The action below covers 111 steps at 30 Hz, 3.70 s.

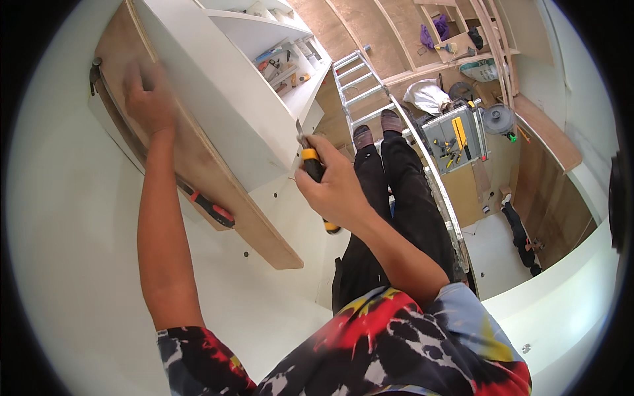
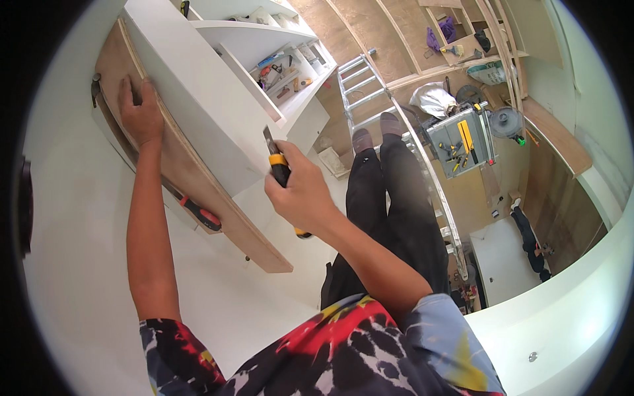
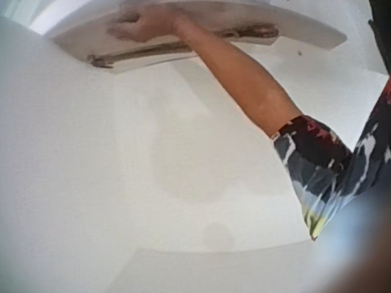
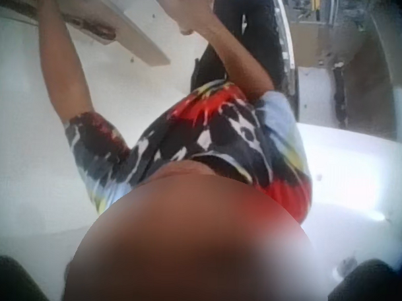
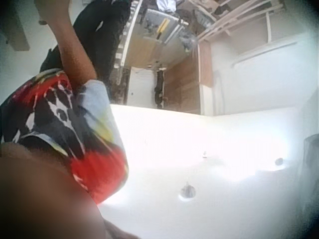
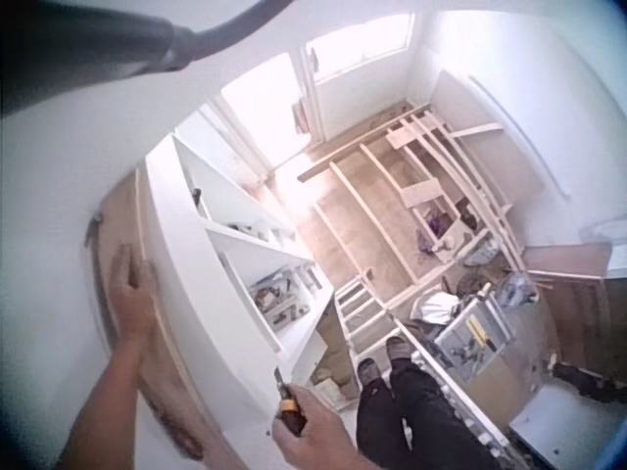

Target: The person is installing a white cabinet on a wall. They use a utility knife to score the cabinet's edge, then a hammer to tap it into place. The person adjusts the cabinet's position and secures it to the wall.

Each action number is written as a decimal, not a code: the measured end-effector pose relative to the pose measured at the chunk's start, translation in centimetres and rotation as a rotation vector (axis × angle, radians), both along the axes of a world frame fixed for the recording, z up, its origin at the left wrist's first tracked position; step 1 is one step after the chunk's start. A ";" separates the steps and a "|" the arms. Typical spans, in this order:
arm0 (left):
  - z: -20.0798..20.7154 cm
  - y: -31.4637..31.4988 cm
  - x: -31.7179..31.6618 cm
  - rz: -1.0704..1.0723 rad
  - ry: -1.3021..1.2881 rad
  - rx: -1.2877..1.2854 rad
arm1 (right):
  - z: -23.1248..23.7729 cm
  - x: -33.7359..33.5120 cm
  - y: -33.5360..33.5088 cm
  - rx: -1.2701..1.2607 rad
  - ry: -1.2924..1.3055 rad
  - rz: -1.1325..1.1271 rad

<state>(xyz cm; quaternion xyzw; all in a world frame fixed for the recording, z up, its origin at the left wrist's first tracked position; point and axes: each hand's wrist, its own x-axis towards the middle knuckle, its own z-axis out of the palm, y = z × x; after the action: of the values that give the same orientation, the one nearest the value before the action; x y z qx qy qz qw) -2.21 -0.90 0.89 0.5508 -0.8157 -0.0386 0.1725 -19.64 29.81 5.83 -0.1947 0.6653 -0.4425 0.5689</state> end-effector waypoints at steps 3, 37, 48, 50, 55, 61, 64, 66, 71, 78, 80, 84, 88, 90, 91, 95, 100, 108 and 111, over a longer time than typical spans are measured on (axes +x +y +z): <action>0.1 0.0 -0.2 -0.007 -0.013 -0.021 | -0.1 1.8 -2.4 -0.100 0.236 -0.006; 0.5 0.7 -0.8 -0.045 -0.051 -0.041 | 2.3 5.3 -5.9 0.042 0.212 0.203; 0.3 0.6 -0.4 -0.043 -0.040 -0.017 | 4.3 4.4 -3.0 0.116 0.060 0.155; 0.2 0.6 -0.4 -0.050 -0.037 -0.024 | 3.7 4.1 -3.4 0.083 0.112 0.161; 0.1 0.5 -0.2 -0.048 -0.059 -0.041 | 2.7 4.2 -4.6 0.125 0.180 0.302; 0.2 0.4 -0.3 -0.058 -0.052 -0.045 | 3.1 3.9 -5.4 0.219 0.185 0.399; 0.3 0.5 -0.4 -0.056 -0.068 -0.046 | 3.1 3.6 -5.6 0.251 0.090 0.377; 0.3 0.5 -0.4 -0.057 -0.059 -0.037 | 3.0 3.6 -5.6 0.270 0.077 0.390; 0.5 0.6 -0.5 -0.059 -0.053 -0.030 | 2.6 3.6 -5.9 0.262 0.124 0.404; 0.6 0.7 -0.8 -0.032 -0.029 -0.006 | 2.8 3.3 -5.8 0.274 0.090 0.410; 0.6 0.7 -0.8 -0.034 -0.039 -0.002 | 2.9 3.4 -5.8 0.276 0.096 0.406; 0.6 0.6 -0.7 -0.058 -0.033 -0.018 | 3.3 4.0 -6.0 0.292 0.098 0.381; 0.4 0.4 -0.5 -0.064 -0.042 -0.032 | 3.9 4.1 -6.2 0.245 0.085 0.438; 0.2 0.3 -0.5 -0.071 -0.048 -0.044 | 4.1 3.8 -6.2 0.196 0.209 0.209; 0.2 0.3 -0.4 -0.065 -0.062 -0.045 | 4.1 3.6 -6.1 0.191 0.199 0.167; 0.2 0.3 -0.4 -0.069 -0.057 -0.051 | 3.6 3.1 -6.0 0.250 0.155 0.318; 0.3 0.4 -0.5 -0.073 -0.068 -0.050 | 3.3 3.8 -6.1 0.296 0.096 0.386; 0.3 0.5 -0.5 -0.045 -0.100 -0.037 | 2.9 3.8 -6.6 0.310 0.131 0.405; 0.2 0.4 -0.4 -0.053 -0.025 -0.009 | 2.9 3.5 -7.0 0.314 0.130 0.427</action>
<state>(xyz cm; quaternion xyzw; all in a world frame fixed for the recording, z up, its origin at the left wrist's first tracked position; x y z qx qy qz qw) -2.64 -0.48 1.11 0.5287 -0.8323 -0.0327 0.1635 -16.14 22.82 8.71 -0.2679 0.7048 -0.1905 0.6287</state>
